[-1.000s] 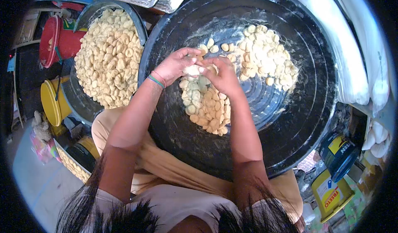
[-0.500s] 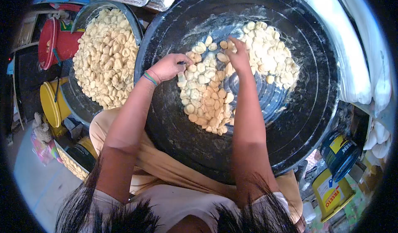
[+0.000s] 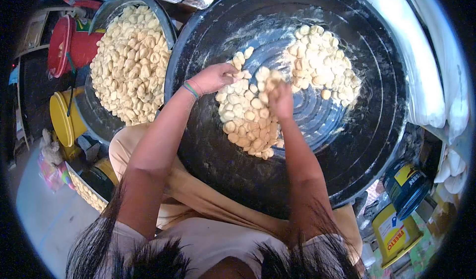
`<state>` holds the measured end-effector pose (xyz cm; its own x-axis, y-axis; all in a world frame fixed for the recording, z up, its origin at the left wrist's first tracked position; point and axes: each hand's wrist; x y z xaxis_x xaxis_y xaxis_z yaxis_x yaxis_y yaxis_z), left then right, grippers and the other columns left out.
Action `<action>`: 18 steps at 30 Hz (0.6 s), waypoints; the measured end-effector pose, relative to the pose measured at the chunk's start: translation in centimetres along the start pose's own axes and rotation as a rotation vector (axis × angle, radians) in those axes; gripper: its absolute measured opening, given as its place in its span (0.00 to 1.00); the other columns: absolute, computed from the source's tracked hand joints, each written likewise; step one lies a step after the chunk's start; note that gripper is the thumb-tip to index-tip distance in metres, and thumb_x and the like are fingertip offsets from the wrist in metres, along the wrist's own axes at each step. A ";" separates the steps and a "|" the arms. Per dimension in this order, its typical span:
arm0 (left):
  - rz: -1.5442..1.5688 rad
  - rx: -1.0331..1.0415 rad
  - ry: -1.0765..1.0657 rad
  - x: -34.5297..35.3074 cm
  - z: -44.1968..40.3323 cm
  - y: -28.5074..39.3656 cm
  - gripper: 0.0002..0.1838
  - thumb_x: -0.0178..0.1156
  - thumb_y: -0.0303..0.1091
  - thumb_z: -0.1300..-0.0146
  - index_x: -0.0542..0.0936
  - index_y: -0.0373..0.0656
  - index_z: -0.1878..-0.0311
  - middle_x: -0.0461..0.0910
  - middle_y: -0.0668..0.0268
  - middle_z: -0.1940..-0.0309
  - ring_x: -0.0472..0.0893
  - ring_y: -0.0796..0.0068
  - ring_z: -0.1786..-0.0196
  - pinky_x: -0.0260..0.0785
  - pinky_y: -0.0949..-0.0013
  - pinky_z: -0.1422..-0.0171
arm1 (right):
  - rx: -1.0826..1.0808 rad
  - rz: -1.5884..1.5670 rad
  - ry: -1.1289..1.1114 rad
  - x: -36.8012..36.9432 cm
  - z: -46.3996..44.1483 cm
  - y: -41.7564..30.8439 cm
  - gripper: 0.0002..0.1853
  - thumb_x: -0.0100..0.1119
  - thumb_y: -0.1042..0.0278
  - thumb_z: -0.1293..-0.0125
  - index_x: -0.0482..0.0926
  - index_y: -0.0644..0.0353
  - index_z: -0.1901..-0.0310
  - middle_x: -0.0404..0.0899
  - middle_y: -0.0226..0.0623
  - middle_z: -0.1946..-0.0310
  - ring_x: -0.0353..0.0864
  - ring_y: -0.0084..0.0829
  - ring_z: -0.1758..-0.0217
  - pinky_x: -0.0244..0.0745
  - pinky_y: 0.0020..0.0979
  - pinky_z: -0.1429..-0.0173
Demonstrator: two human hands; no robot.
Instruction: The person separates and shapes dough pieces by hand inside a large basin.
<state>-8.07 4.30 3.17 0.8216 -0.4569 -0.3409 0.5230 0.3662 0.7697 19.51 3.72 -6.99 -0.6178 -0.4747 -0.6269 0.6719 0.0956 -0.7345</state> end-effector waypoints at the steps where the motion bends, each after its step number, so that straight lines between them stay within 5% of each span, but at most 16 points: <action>1: 0.062 -0.007 -0.052 0.9 -0.6 -0.7 0.25 0.62 0.44 0.40 0.75 0.38 0.45 0.79 0.58 0.52 0.78 0.67 0.53 0.71 0.67 0.51 | 0.244 -0.373 -0.036 -0.4 -1.6 -1.1 0.16 0.58 0.65 0.38 0.74 0.55 0.49 0.69 0.44 0.42 0.74 0.34 0.50 0.73 0.40 0.51; 2: 0.123 0.049 -0.027 1.8 -0.9 -0.8 0.26 0.63 0.45 0.40 0.74 0.38 0.44 0.78 0.59 0.52 0.78 0.67 0.53 0.71 0.67 0.51 | 0.482 -0.748 -0.068 -1.0 -2.6 -2.5 0.16 0.57 0.68 0.38 0.73 0.55 0.48 0.70 0.41 0.43 0.74 0.31 0.51 0.74 0.37 0.53; 4: 0.247 0.164 0.025 3.6 -0.8 0.0 0.29 0.64 0.46 0.41 0.72 0.38 0.41 0.77 0.60 0.51 0.78 0.68 0.53 0.72 0.67 0.52 | 0.443 -1.030 -0.278 -2.5 -2.8 -7.0 0.18 0.55 0.74 0.39 0.72 0.57 0.46 0.72 0.37 0.48 0.75 0.28 0.53 0.74 0.34 0.54; 5: 0.517 -0.011 0.061 2.8 1.6 3.6 0.30 0.66 0.45 0.42 0.71 0.39 0.41 0.77 0.62 0.53 0.78 0.72 0.54 0.72 0.69 0.55 | 0.418 -1.166 -0.390 -3.1 -2.9 -9.1 0.20 0.54 0.78 0.40 0.71 0.57 0.45 0.73 0.35 0.51 0.75 0.26 0.54 0.74 0.33 0.55; 8: 0.565 0.020 -0.153 1.4 0.8 2.7 0.26 0.66 0.42 0.42 0.72 0.40 0.44 0.77 0.65 0.56 0.77 0.76 0.56 0.71 0.72 0.57 | 0.278 -1.402 -0.302 -4.3 -2.2 -12.9 0.21 0.53 0.80 0.40 0.69 0.58 0.44 0.76 0.35 0.57 0.77 0.25 0.60 0.75 0.29 0.59; 13: 0.784 -0.160 -0.004 0.1 1.2 3.5 0.21 0.62 0.39 0.37 0.73 0.42 0.44 0.77 0.69 0.61 0.76 0.80 0.61 0.71 0.74 0.60 | 0.475 -0.847 -0.268 -6.9 -2.5 -12.6 0.22 0.64 0.63 0.39 0.72 0.59 0.44 0.78 0.29 0.61 0.76 0.24 0.61 0.73 0.26 0.55; 17: 0.730 -0.049 -0.228 1.2 0.5 2.0 0.23 0.63 0.40 0.39 0.74 0.43 0.42 0.78 0.67 0.58 0.76 0.78 0.57 0.71 0.72 0.53 | 0.043 -0.591 -0.622 -7.6 -3.4 -11.7 0.22 0.65 0.65 0.42 0.77 0.55 0.44 0.78 0.31 0.64 0.75 0.21 0.60 0.70 0.23 0.53; 18: 0.599 -0.027 -0.187 1.0 0.1 1.2 0.23 0.64 0.40 0.40 0.75 0.43 0.43 0.79 0.66 0.57 0.77 0.76 0.56 0.71 0.71 0.51 | 0.080 -0.557 -0.468 -7.7 -4.6 -10.3 0.23 0.65 0.65 0.43 0.77 0.54 0.44 0.79 0.31 0.64 0.76 0.24 0.59 0.70 0.25 0.52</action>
<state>-6.61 4.14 3.83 0.9216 -0.2993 0.2470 -0.0079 0.6219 0.7831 15.42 10.43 4.22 -0.6493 -0.7601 0.0239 0.3476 -0.3246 -0.8797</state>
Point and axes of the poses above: each hand's wrist, its own z-axis away from the middle knuckle, its own x-axis out of the palm, y = z × x
